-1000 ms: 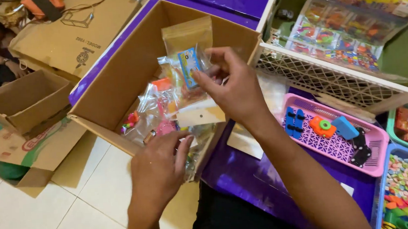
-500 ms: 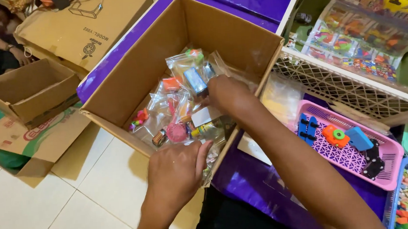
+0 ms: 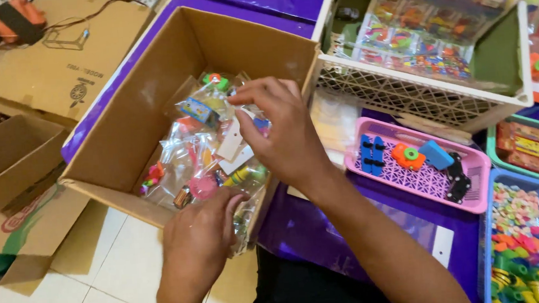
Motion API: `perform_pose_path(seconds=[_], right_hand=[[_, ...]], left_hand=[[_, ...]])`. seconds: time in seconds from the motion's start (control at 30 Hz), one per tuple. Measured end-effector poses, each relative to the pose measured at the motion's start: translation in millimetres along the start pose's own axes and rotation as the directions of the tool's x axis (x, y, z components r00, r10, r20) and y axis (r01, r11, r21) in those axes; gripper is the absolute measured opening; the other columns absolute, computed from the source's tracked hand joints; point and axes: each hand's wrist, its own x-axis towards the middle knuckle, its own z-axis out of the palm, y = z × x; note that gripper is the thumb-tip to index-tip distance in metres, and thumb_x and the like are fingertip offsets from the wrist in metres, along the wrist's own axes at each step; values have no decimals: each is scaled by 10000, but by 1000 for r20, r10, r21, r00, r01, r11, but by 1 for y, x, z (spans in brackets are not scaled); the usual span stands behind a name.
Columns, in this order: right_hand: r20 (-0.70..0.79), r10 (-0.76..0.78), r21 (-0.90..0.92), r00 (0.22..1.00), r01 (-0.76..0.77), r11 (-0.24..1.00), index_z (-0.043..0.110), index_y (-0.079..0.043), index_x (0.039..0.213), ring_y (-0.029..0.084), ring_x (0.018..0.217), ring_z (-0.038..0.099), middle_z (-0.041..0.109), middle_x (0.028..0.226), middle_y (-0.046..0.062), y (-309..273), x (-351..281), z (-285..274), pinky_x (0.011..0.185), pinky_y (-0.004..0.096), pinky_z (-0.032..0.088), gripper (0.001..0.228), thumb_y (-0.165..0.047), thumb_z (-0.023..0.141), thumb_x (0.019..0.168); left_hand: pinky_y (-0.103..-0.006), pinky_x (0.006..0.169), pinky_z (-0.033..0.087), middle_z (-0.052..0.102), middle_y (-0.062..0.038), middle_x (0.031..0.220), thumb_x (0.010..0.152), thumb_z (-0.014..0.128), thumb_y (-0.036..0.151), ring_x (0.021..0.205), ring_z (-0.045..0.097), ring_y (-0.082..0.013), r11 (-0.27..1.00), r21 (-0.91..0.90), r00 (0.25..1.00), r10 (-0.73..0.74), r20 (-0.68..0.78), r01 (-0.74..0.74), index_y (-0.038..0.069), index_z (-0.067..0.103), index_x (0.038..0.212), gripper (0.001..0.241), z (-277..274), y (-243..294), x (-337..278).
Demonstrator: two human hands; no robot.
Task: Assembling small toy whistles and packing them into individual plastic bags.
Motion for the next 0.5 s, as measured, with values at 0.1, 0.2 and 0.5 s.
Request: perform_pose_path(seconds=[0.1,0.2,0.5], right_hand=[[24,21,-11,999,-21,1000,699,-71,1120,322,1153,538,655,1142,83,-2,-40,-24,1002,465,419,148,-79,628,991],[62,88,-111,994,-81,991,696,-49,1133,313,1086,541,623,1143,110,14,-86,-51,959,428,439,182,-55,664,953],[17,438,-320,899,-410,854,682,-47,1185,317,1101,633,623,1172,133,53,-248,-125,960,438,485,227,-70,664,960]], left_hand=[[-472,871,487,786,-87,797,968,623,308,714,696,-393,980,-56,972,182,-148,-192,252,740,1056,157,-5,-2,2],[-466,759,510,810,70,820,988,566,285,830,740,-230,991,-92,996,92,-19,-94,299,703,1162,222,-12,2,5],[-302,794,439,717,129,567,907,592,349,573,528,-146,860,-359,925,379,-25,-362,307,804,1090,283,16,39,-34]])
